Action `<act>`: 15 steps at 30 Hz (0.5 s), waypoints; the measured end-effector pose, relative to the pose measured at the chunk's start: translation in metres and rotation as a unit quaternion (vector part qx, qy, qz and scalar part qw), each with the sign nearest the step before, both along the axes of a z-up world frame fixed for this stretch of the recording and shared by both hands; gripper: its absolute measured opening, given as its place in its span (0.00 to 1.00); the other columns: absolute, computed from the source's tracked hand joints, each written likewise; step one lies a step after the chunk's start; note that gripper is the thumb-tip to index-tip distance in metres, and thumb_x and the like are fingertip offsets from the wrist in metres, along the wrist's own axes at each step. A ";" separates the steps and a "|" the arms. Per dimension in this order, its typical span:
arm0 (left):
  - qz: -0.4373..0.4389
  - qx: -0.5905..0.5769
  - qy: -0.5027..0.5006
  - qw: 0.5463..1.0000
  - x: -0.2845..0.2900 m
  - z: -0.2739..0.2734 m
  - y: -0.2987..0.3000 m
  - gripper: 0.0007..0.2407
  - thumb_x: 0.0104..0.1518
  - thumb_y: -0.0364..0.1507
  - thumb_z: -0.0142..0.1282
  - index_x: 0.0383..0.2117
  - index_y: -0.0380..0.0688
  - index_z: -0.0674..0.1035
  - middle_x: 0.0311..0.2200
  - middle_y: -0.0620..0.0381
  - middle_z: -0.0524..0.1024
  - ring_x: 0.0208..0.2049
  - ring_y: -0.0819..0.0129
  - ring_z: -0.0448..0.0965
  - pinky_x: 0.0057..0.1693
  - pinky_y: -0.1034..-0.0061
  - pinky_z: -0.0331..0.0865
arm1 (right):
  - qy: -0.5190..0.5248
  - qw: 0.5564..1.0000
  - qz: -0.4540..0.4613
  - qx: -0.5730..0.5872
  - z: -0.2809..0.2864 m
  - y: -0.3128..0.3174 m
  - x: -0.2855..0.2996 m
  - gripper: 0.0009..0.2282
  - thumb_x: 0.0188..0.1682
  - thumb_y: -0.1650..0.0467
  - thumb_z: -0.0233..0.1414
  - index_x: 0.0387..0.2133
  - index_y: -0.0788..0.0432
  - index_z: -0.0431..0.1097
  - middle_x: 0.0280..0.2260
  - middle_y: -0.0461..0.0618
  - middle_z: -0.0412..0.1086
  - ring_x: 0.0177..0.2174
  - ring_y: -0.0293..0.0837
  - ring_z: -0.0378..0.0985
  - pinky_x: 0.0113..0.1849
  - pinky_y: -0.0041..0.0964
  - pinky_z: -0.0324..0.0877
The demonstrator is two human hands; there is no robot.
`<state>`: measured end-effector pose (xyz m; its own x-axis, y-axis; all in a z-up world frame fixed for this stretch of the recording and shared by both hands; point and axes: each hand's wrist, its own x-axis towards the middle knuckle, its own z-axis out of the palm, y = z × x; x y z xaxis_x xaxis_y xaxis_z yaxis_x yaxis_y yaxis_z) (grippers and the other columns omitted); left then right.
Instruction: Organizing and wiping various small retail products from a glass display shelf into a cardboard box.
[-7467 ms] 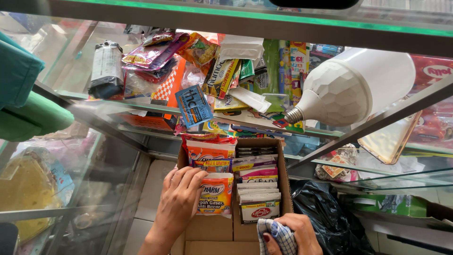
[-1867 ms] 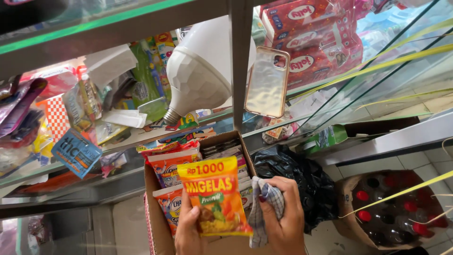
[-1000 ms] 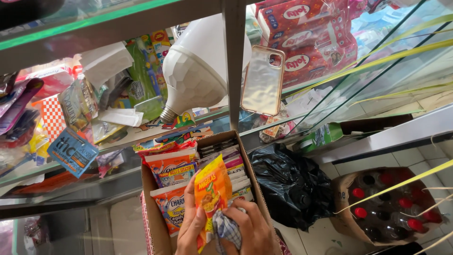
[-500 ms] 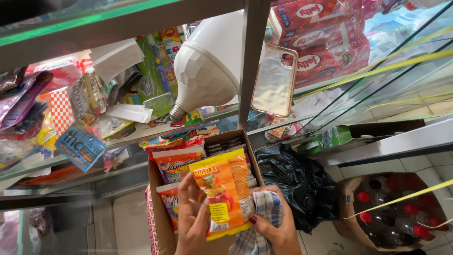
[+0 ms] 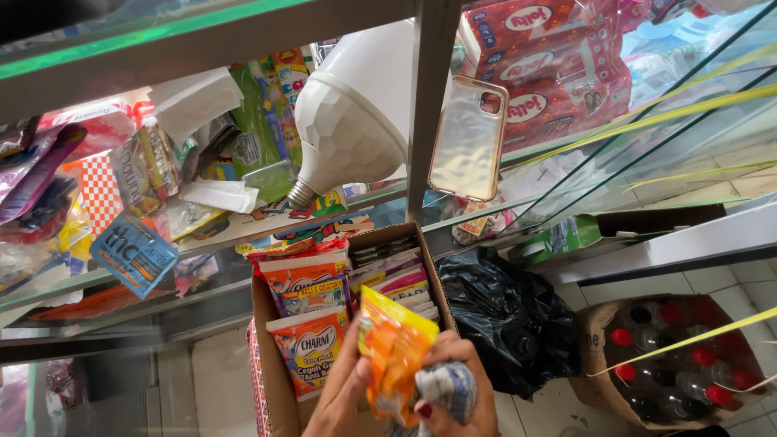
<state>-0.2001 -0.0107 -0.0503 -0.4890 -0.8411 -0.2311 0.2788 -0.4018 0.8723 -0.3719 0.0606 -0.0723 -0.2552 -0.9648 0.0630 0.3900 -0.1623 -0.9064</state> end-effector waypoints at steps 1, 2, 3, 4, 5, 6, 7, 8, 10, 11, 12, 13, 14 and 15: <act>0.001 0.000 0.000 1.000 -0.003 0.003 0.001 0.45 0.55 0.51 0.57 0.71 0.37 0.46 0.67 0.41 0.61 0.68 0.56 0.63 0.70 0.65 0.54 | 0.000 1.000 0.001 0.000 0.003 -0.002 -0.002 0.19 0.41 0.71 0.64 0.42 0.66 0.65 0.40 0.58 0.64 0.43 0.46 0.70 0.50 0.43 0.66; -0.040 -0.024 0.012 0.999 -0.007 0.006 0.002 0.48 0.52 0.54 0.59 0.72 0.37 0.45 0.69 0.41 0.58 0.70 0.55 0.59 0.71 0.65 0.51 | -0.001 1.000 0.001 0.006 0.007 -0.004 -0.003 0.20 0.42 0.70 0.63 0.44 0.66 0.64 0.42 0.59 0.65 0.44 0.46 0.69 0.51 0.42 0.65; -0.081 -0.047 0.025 0.995 -0.010 0.009 0.004 0.52 0.50 0.57 0.61 0.72 0.38 0.44 0.71 0.42 0.55 0.73 0.54 0.56 0.73 0.64 0.48 | -0.002 1.000 0.001 0.013 0.010 -0.005 -0.005 0.20 0.43 0.70 0.62 0.45 0.66 0.64 0.43 0.60 0.65 0.45 0.46 0.68 0.51 0.42 0.63; -0.080 -0.046 0.025 0.995 -0.008 0.002 0.004 0.52 0.50 0.57 0.61 0.72 0.38 0.44 0.71 0.42 0.55 0.73 0.54 0.56 0.73 0.64 0.48 | -0.002 1.000 0.002 0.014 0.006 -0.004 -0.005 0.20 0.43 0.70 0.62 0.45 0.66 0.64 0.43 0.60 0.65 0.45 0.46 0.68 0.51 0.42 0.63; -0.077 -0.140 -0.022 0.987 -0.007 -0.005 0.004 0.53 0.48 0.58 0.61 0.73 0.37 0.44 0.73 0.41 0.52 0.75 0.53 0.51 0.75 0.62 0.45 | -0.004 1.000 0.011 0.003 0.001 -0.004 -0.005 0.20 0.43 0.70 0.61 0.46 0.67 0.64 0.45 0.61 0.65 0.47 0.47 0.68 0.52 0.42 0.63; -0.074 -0.231 -0.070 0.968 -0.005 -0.013 0.005 0.55 0.47 0.58 0.61 0.74 0.37 0.44 0.75 0.41 0.49 0.78 0.51 0.47 0.76 0.61 0.41 | -0.007 1.000 0.019 -0.007 -0.004 -0.003 -0.005 0.21 0.43 0.69 0.60 0.48 0.67 0.64 0.48 0.62 0.65 0.49 0.48 0.68 0.54 0.42 0.62; -0.073 -0.231 -0.070 0.968 -0.007 -0.008 0.003 0.55 0.47 0.58 0.61 0.74 0.37 0.44 0.75 0.41 0.49 0.78 0.51 0.47 0.76 0.61 0.41 | -0.007 1.000 0.019 -0.006 -0.005 -0.003 -0.004 0.21 0.43 0.69 0.60 0.48 0.67 0.64 0.48 0.62 0.65 0.49 0.48 0.68 0.54 0.42 0.62; -0.044 -0.268 -0.092 0.958 -0.009 -0.004 0.001 0.56 0.46 0.57 0.63 0.75 0.38 0.43 0.75 0.42 0.47 0.78 0.51 0.46 0.76 0.61 0.42 | 0.017 0.998 0.040 -0.042 -0.007 -0.002 -0.004 0.21 0.44 0.70 0.59 0.49 0.68 0.63 0.49 0.62 0.65 0.50 0.48 0.68 0.55 0.42 0.61; -0.016 -0.303 -0.114 0.946 -0.009 0.002 0.002 0.57 0.45 0.57 0.65 0.75 0.39 0.43 0.76 0.43 0.46 0.78 0.51 0.45 0.77 0.60 0.42 | 0.041 0.994 0.060 -0.077 -0.001 -0.002 -0.003 0.21 0.45 0.70 0.58 0.50 0.68 0.63 0.50 0.61 0.64 0.52 0.49 0.67 0.57 0.41 0.60; -0.013 -0.262 -0.086 0.961 -0.008 0.005 0.004 0.53 0.45 0.51 0.67 0.73 0.41 0.46 0.74 0.42 0.48 0.76 0.51 0.47 0.75 0.61 0.44 | 0.059 0.993 0.078 -0.061 0.006 -0.005 -0.003 0.20 0.47 0.71 0.57 0.50 0.67 0.63 0.50 0.60 0.64 0.51 0.48 0.68 0.57 0.41 0.60; -0.009 -0.221 -0.058 0.974 -0.005 0.007 0.005 0.49 0.46 0.45 0.69 0.71 0.42 0.48 0.72 0.41 0.51 0.75 0.52 0.50 0.74 0.62 0.45 | 0.076 0.991 0.097 -0.045 0.014 -0.007 -0.001 0.18 0.48 0.72 0.56 0.51 0.67 0.63 0.50 0.59 0.65 0.51 0.48 0.69 0.57 0.40 0.60; -0.009 -0.221 -0.058 0.974 -0.003 0.005 0.008 0.49 0.46 0.45 0.69 0.71 0.42 0.48 0.72 0.41 0.51 0.75 0.52 0.50 0.74 0.62 0.45 | 0.076 0.991 0.097 -0.045 0.016 -0.009 -0.001 0.18 0.48 0.72 0.56 0.51 0.67 0.63 0.50 0.59 0.65 0.51 0.48 0.69 0.57 0.40 0.60; -0.001 -0.177 -0.029 0.984 -0.001 0.002 0.011 0.43 0.47 0.39 0.67 0.70 0.43 0.53 0.70 0.40 0.54 0.73 0.51 0.53 0.73 0.64 0.47 | 0.069 0.992 0.105 0.013 0.019 -0.011 -0.001 0.17 0.49 0.72 0.55 0.50 0.66 0.63 0.48 0.57 0.66 0.49 0.46 0.70 0.54 0.38 0.62; 0.007 -0.134 0.000 0.991 0.001 -0.001 0.014 0.38 0.49 0.33 0.65 0.68 0.44 0.58 0.68 0.38 0.58 0.70 0.51 0.56 0.72 0.66 0.48 | 0.062 0.989 0.112 0.071 0.021 -0.013 0.000 0.16 0.50 0.72 0.54 0.50 0.66 0.64 0.46 0.56 0.67 0.47 0.44 0.71 0.52 0.37 0.64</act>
<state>-0.1986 0.0029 -0.0510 -0.4772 -0.8788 0.0012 0.2824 -0.1520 0.9472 -0.3723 0.0471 -0.0512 -0.0327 -0.9977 -0.0602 0.2862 0.0484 -0.9570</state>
